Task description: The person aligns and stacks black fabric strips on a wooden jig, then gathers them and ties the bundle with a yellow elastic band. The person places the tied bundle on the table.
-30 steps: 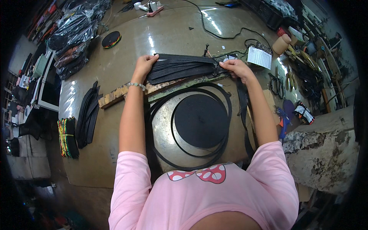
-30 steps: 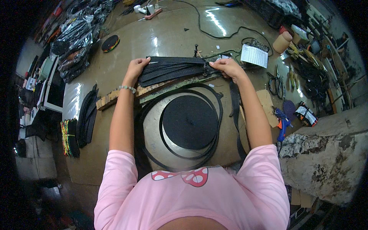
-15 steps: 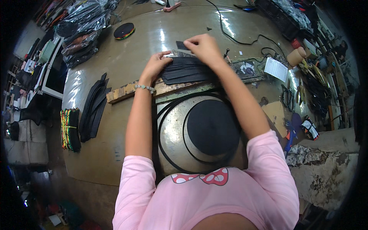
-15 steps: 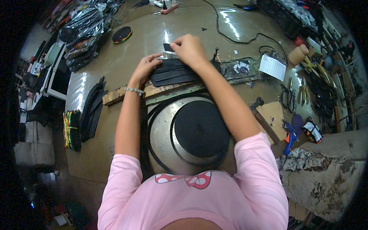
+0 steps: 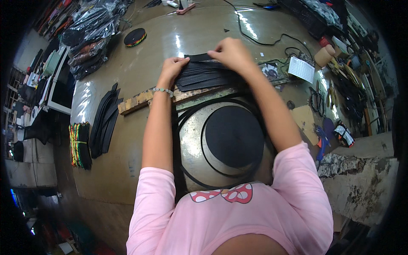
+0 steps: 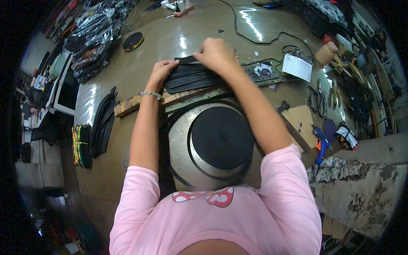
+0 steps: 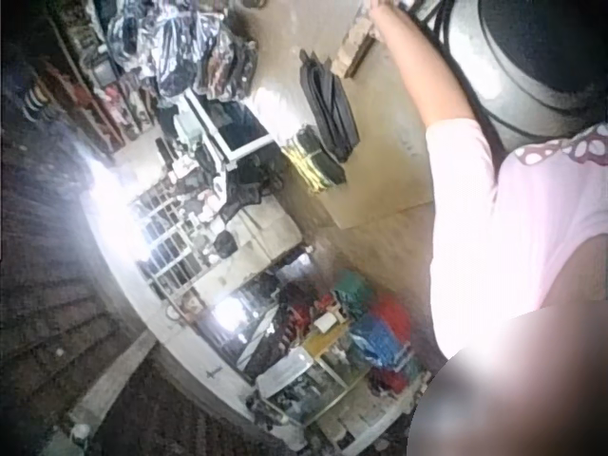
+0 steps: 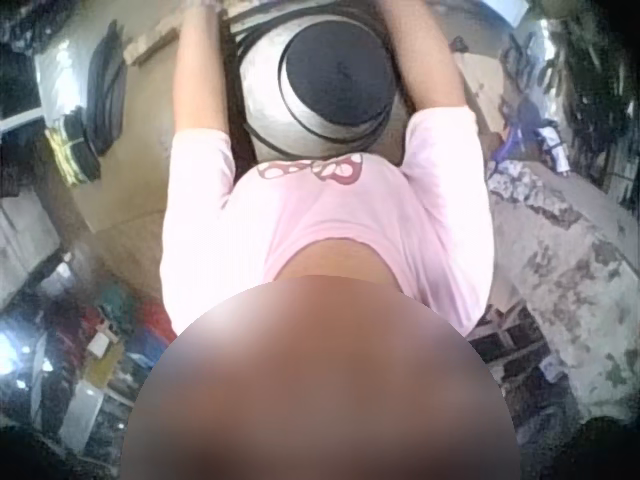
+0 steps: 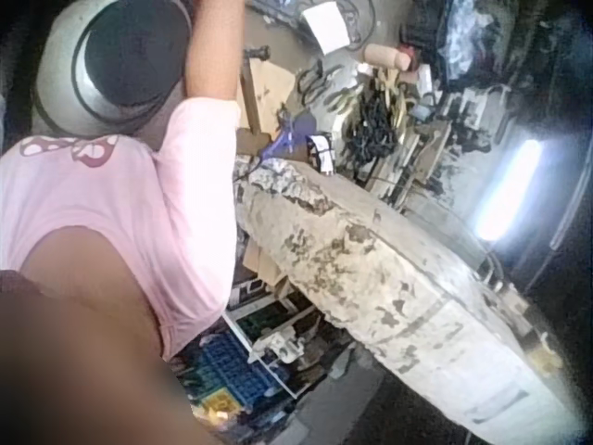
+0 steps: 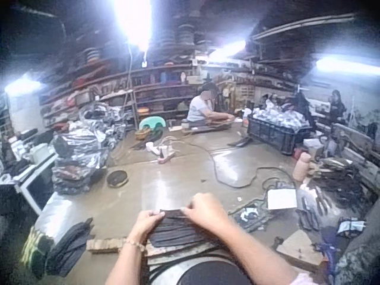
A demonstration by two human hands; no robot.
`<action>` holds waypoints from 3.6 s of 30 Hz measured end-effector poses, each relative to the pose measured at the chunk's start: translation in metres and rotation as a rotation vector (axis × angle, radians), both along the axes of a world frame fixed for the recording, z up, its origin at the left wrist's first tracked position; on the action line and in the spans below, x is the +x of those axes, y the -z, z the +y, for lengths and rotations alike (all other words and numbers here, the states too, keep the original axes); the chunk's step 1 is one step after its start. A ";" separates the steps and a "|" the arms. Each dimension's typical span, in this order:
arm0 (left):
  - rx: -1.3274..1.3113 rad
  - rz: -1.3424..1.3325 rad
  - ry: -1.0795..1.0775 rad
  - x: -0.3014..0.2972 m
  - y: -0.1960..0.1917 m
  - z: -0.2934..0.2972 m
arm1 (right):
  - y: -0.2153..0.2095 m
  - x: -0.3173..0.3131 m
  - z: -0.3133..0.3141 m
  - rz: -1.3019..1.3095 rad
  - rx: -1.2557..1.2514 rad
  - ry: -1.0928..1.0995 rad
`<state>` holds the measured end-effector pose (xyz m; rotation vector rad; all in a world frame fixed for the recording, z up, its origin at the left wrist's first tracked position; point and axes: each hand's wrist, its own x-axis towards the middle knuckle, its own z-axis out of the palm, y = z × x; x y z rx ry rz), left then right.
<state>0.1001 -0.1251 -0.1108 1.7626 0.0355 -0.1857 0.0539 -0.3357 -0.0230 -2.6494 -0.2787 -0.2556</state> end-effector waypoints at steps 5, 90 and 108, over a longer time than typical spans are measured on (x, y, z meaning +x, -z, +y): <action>0.011 0.012 0.000 0.002 0.001 0.000 | -0.021 -0.034 -0.118 0.243 0.291 0.048; 1.008 -0.876 0.466 -0.097 -0.049 -0.065 | -0.045 -0.105 -0.149 -0.137 0.583 0.089; 0.229 -0.293 -0.203 -0.137 -0.101 0.099 | -0.045 -0.112 -0.118 -0.083 0.471 -0.061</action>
